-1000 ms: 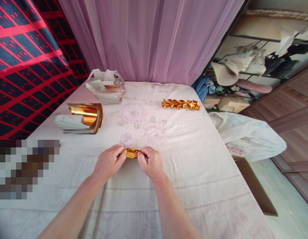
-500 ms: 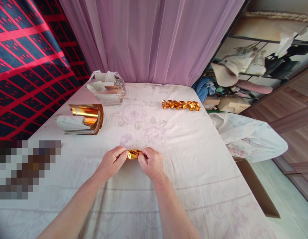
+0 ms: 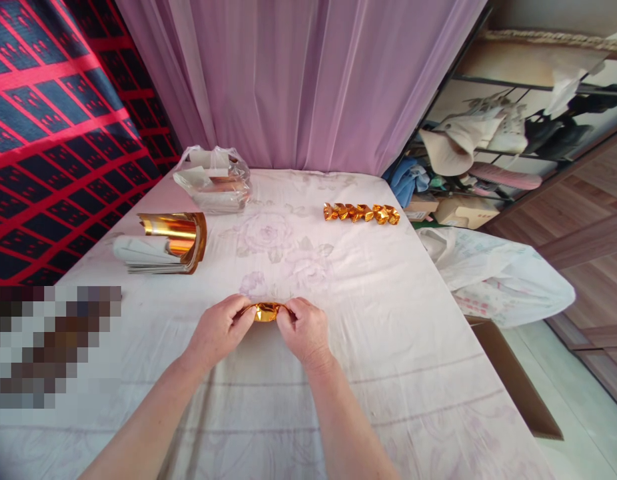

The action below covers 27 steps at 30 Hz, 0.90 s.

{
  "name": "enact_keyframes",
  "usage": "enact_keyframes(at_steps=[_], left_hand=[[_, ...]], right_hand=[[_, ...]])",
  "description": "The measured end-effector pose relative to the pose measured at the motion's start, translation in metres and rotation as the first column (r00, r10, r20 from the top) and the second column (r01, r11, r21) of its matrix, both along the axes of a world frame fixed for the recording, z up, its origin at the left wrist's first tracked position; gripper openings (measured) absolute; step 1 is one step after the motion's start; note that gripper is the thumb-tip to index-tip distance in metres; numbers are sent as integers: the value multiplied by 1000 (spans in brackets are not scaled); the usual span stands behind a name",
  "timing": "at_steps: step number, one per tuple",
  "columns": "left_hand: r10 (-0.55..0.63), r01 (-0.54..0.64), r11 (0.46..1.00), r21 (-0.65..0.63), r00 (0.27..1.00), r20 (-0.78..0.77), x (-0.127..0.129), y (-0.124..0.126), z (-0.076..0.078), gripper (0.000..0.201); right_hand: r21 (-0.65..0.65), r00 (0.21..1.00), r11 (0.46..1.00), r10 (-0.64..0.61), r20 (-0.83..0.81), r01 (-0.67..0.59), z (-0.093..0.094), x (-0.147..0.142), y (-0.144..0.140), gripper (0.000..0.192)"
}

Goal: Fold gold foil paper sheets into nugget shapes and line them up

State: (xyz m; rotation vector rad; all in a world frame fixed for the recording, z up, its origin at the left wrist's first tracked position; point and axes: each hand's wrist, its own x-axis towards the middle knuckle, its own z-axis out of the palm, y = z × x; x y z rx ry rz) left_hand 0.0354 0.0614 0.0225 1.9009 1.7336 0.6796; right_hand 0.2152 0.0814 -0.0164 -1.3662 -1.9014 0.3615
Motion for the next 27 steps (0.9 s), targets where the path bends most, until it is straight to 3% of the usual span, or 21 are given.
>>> enact_keyframes(at_steps=[7,15,21,27], left_hand=[[23,-1,992,123,983,-181,0,-5,-1,24],[40,-1,980,199,980,-193,0,-6,-1,24],[32,16,982,189,969,-246,0,-4,-1,24],[76,-38,983,177,975,-209,1,-4,-2,22]], right_hand=[[70,998,996,-49,37,46,0,0,-1,28],[140,996,989,-54,75,44,0,2,0,28],[145,997,989,23,72,-33,1,1,-1,28],[167,995,986,6,99,-23,1,1,-1,28]])
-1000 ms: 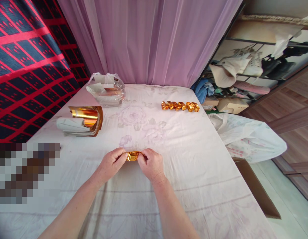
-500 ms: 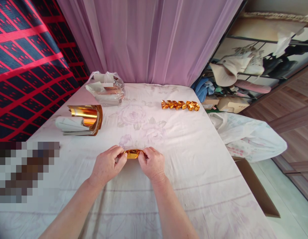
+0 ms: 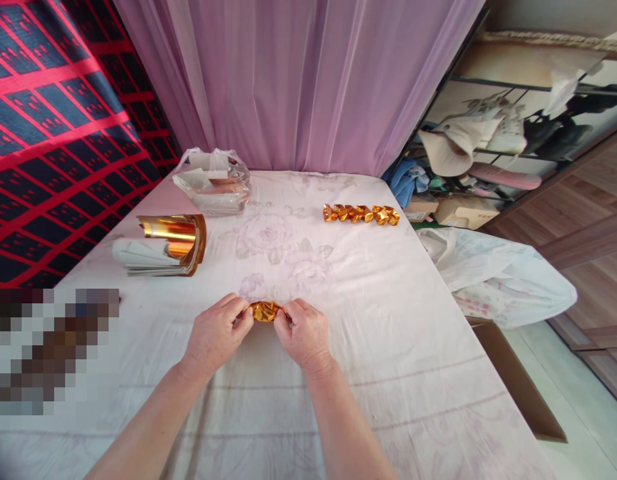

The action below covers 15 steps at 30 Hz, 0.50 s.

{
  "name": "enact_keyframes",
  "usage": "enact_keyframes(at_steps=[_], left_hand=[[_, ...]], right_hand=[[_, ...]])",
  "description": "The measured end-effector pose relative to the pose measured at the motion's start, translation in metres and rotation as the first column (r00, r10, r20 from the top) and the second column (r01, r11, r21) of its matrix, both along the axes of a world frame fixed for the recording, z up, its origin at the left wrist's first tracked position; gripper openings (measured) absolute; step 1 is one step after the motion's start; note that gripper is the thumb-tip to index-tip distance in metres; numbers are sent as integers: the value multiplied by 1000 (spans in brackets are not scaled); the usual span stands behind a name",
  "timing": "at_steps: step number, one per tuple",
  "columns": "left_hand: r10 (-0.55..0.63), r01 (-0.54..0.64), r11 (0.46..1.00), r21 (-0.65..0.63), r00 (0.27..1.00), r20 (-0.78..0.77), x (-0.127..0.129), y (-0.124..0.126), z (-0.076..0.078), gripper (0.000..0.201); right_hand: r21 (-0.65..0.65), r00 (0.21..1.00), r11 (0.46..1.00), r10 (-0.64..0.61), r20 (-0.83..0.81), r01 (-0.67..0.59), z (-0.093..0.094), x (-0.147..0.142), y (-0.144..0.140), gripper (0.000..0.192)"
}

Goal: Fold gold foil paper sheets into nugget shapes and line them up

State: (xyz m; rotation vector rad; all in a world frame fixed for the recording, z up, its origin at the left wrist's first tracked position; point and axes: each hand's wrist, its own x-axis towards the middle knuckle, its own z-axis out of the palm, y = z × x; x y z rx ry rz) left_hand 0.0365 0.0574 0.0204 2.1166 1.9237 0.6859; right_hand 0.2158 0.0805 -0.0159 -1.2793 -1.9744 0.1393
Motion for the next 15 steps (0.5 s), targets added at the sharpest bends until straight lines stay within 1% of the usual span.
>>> enact_keyframes(at_steps=[2,4,7,9,12,14,15], left_hand=[[23,-21,1000,-21,998,64,-1,0,0,20],[40,-32,997,-68,992,120,-2,1,-1,17],[47,-28,991,-130,987,151,-2,2,-2,19],[33,-13,992,-124,986,162,-2,3,-2,22],[-51,78,992,-95,964,262,-1,3,-2,23],[-110,154,984,-91,923,370,-1,4,-2,22],[-120,171,981,-92,906,405,-1,4,-1,22]], right_hand=[[6,1000,1000,6,4,-6,0,1,0,28],[2,1000,1000,19,4,-19,0,1,0,27],[-7,999,999,32,8,-32,-1,1,0,27],[-7,1000,1000,26,13,-26,-2,1,0,27],[-9,1000,1000,-5,12,6,-3,1,1,27],[-19,1000,1000,-17,7,17,-3,1,1,27],[-22,1000,1000,-18,3,18,-2,1,1,27]])
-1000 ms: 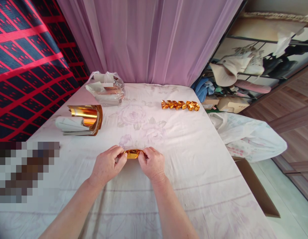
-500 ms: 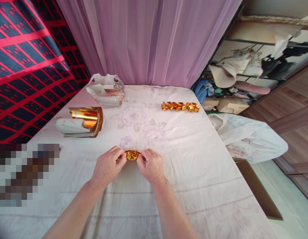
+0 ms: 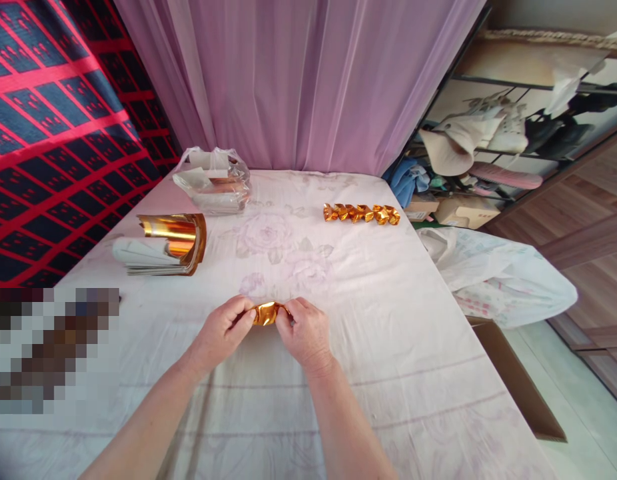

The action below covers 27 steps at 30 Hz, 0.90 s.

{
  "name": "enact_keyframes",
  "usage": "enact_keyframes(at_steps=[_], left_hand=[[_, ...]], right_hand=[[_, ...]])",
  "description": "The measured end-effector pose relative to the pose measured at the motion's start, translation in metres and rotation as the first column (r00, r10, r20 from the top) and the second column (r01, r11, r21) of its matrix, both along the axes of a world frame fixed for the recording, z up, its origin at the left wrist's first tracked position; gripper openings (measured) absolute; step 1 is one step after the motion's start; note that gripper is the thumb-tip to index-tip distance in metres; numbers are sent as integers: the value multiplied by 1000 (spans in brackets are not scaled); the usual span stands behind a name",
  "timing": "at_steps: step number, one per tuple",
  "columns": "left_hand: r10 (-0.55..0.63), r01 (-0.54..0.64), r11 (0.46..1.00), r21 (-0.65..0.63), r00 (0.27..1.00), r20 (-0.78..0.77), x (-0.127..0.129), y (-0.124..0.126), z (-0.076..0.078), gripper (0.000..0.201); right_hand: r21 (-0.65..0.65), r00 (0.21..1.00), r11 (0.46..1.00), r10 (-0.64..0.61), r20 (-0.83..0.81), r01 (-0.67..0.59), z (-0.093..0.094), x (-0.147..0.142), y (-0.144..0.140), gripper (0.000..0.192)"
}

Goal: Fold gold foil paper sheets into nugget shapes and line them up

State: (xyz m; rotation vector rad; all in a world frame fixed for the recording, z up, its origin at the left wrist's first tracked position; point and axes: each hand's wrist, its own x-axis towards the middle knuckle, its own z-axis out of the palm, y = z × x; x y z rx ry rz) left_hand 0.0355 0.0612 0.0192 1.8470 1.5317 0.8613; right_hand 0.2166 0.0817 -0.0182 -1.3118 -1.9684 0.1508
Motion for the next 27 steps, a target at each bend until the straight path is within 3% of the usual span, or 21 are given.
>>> enact_keyframes(at_steps=[8,16,21,27], left_hand=[[92,-90,996,23,993,-74,-1,2,1,20],[15,-14,1000,14,996,-93,-2,1,2,23],[-10,15,999,35,988,-156,-1,0,-1,22],[50,-37,997,61,973,-224,-2,0,-1,21]], right_hand=[[-11,998,998,58,-33,-59,6,-1,-2,27],[-88,999,996,13,-29,-16,1,1,0,27],[-28,998,997,-70,6,70,-1,-1,0,28],[-27,999,999,18,-34,-19,1,-1,-1,29]])
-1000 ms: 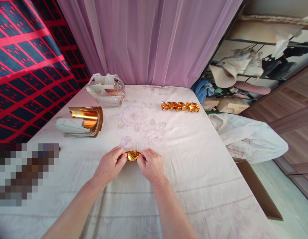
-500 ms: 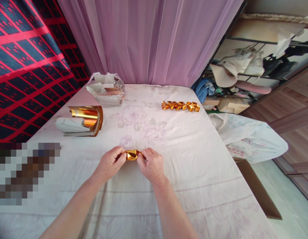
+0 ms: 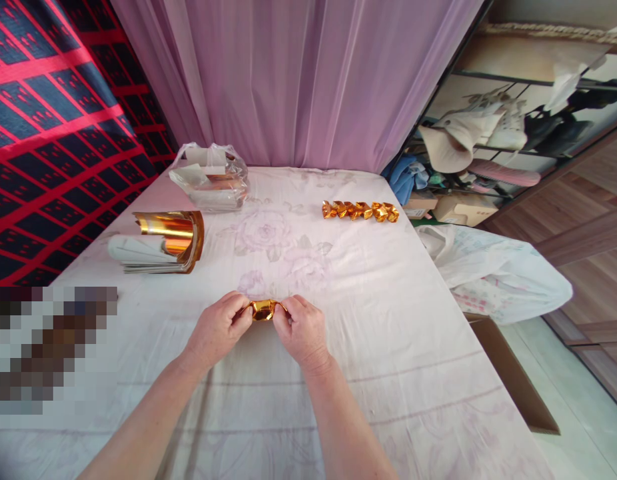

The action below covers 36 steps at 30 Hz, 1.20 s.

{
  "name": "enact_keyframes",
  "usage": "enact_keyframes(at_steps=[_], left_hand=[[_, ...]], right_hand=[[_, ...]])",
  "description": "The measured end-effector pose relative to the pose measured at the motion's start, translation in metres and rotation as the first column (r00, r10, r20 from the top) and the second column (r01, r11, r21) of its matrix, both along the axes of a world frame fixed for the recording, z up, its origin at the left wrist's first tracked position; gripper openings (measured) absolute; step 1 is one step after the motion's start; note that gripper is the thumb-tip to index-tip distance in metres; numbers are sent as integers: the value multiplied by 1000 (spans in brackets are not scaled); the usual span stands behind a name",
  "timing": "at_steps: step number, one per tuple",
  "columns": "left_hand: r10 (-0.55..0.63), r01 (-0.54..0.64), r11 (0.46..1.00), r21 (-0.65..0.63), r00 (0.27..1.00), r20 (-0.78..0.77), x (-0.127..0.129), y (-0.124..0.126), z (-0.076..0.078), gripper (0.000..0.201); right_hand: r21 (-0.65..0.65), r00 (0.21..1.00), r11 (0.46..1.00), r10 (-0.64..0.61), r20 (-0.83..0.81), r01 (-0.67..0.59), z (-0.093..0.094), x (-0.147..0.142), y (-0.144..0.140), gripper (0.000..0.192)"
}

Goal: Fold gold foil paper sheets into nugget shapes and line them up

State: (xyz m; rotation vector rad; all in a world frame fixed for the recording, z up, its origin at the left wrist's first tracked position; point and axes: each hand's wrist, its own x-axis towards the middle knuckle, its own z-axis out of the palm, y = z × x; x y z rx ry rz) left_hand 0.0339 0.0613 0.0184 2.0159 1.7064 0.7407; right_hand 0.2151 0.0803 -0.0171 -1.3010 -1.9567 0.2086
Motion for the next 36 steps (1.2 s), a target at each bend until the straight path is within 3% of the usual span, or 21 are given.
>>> enact_keyframes(at_steps=[12,18,29,36], left_hand=[[-22,22,1000,3,999,-35,2,-1,-1,23],[34,-34,999,-36,999,-8,-3,1,1,23],[13,-12,1000,-25,999,46,-5,2,-1,23],[7,-6,1000,-24,998,56,-2,2,-2,24]], right_hand=[[-30,999,999,23,-23,-23,1,1,1,28],[-154,987,982,93,-131,-113,8,2,1,28],[-202,990,971,118,-71,-130,6,3,1,28],[-166,997,983,70,-18,-73,1,2,2,22]])
